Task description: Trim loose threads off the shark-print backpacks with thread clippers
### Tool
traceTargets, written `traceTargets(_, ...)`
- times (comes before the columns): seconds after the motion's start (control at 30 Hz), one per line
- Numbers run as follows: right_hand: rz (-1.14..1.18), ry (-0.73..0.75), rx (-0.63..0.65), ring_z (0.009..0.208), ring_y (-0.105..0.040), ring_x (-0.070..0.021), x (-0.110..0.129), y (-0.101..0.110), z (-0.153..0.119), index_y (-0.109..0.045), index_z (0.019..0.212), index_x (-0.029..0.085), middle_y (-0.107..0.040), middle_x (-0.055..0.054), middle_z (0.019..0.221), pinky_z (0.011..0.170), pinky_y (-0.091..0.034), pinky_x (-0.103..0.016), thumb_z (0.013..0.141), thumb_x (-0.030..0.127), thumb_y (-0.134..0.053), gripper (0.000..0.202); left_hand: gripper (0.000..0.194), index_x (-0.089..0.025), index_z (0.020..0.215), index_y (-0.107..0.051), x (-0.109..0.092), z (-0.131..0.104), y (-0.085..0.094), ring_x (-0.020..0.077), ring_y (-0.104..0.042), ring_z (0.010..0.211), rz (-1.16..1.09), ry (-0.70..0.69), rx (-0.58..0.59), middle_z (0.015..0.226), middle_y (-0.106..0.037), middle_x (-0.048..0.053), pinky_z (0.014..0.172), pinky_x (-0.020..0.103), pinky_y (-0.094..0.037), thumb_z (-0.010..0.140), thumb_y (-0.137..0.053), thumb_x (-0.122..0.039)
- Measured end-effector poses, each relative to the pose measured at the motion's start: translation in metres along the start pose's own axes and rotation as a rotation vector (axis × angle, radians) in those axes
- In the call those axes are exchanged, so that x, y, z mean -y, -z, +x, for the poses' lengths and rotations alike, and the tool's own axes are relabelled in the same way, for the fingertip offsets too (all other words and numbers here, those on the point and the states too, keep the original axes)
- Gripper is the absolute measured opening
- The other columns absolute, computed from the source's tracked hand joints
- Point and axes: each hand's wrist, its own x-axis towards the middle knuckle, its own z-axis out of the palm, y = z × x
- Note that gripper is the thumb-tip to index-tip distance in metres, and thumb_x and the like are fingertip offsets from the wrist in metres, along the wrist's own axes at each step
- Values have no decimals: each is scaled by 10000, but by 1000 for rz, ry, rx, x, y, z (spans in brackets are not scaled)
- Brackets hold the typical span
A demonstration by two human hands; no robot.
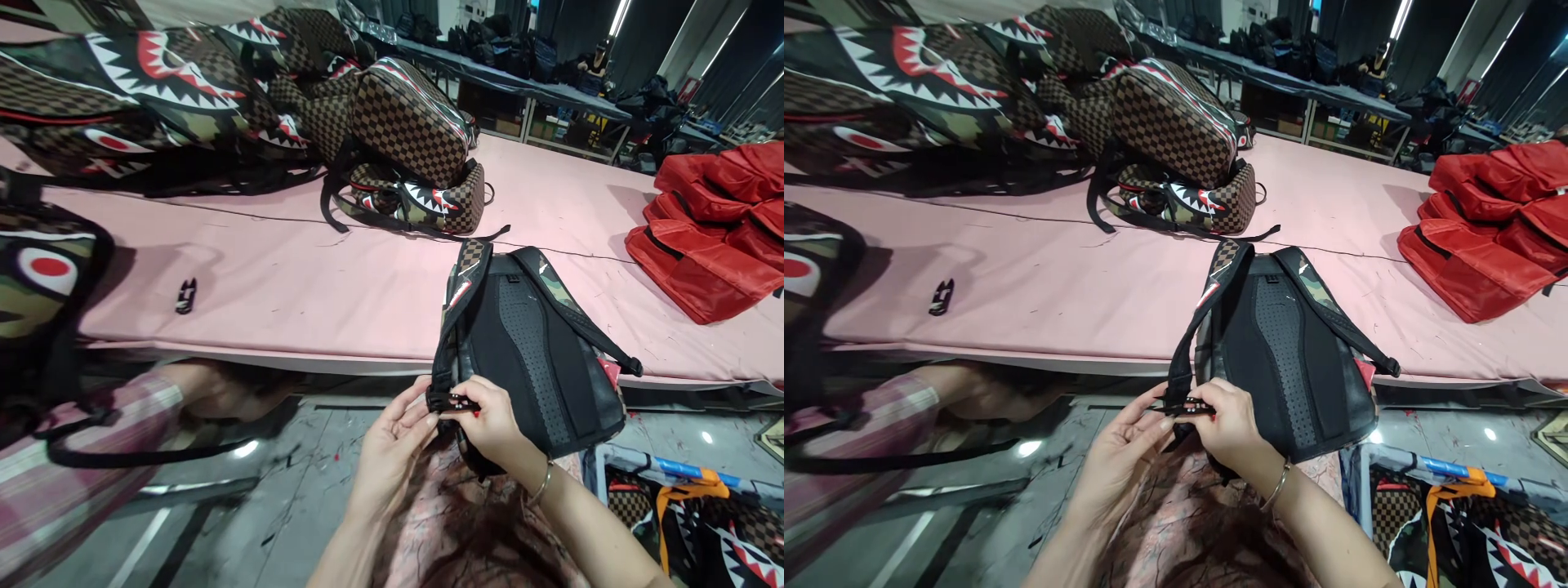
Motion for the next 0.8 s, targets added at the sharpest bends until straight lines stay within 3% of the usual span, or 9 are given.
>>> traceTargets(0.13, 50, 84, -133, 597, -456, -98, -4, -8, -7, -588, 714, 146, -512, -6, 645, 547, -335, -203, 779, 135, -539, 83, 718, -145, 1184, -463, 3, -2, -4, 119, -613, 815, -32, -31, -17, 910, -638, 64, 716, 175, -497, 556, -805, -196)
traceTargets(0.23, 66, 45, -163, 614, -467, -98, -4, -11, -9, -595, 712, 144, -525, -9, 657, 564, -350, -199, 773, 156, -562, 71, 699, -139, 1170, -454, 5, -2, -4, 113, -613, 783, -36, -66, -27, 893, -645, 71, 718, 181, -495, 566, -801, -201)
traceTargets(0.33, 99, -117, -77, 660, -499, -106, -1, -3, -8, -601, 727, 145, -562, -9, 706, 610, -377, -201, 737, 227, -635, 90, 701, -153, 1195, -428, 5, -3, -3, 139, -619, 826, 3, -96, -18, 895, -650, 74, 754, 215, -495, 595, -785, -213)
traceTargets(0.43, 93, -214, 31, 740, -531, -117, 6, 17, -3, -602, 888, 155, -598, -13, 830, 672, -399, -208, 762, 263, -607, 166, 738, -166, 1227, -401, 2, -4, -3, 161, -621, 840, 34, -94, -3, 902, -652, 74, 771, 252, -495, 597, -781, -221)
traceTargets(0.5, 38, -185, 116, 795, -540, -118, 12, 34, 2, -587, 941, 162, -603, -12, 879, 715, -394, -209, 814, 268, -549, 170, 754, -167, 1239, -392, 0, -4, -2, 151, -622, 797, 57, -83, 6, 888, -653, 70, 753, 249, -495, 594, -781, -224)
traceTargets(0.63, -230, -49, 298, 719, -529, -101, 22, 59, 16, -601, 830, 163, -602, 7, 777, 658, -348, -205, 848, 263, -538, 120, 763, -167, 1245, -386, -2, -4, -1, 127, -615, 753, 90, -66, 27, 875, -656, 62, 722, 214, -489, 594, -780, -224)
traceTargets(0.8, -422, 71, 394, 672, -514, -106, 22, 65, 30, -600, 798, 157, -586, 4, 714, 625, -321, -211, 845, 295, -568, 150, 742, -172, 1246, -379, -1, -2, 0, 142, -623, 802, 98, -62, 58, 879, -659, 64, 756, 232, -490, 618, -770, -221)
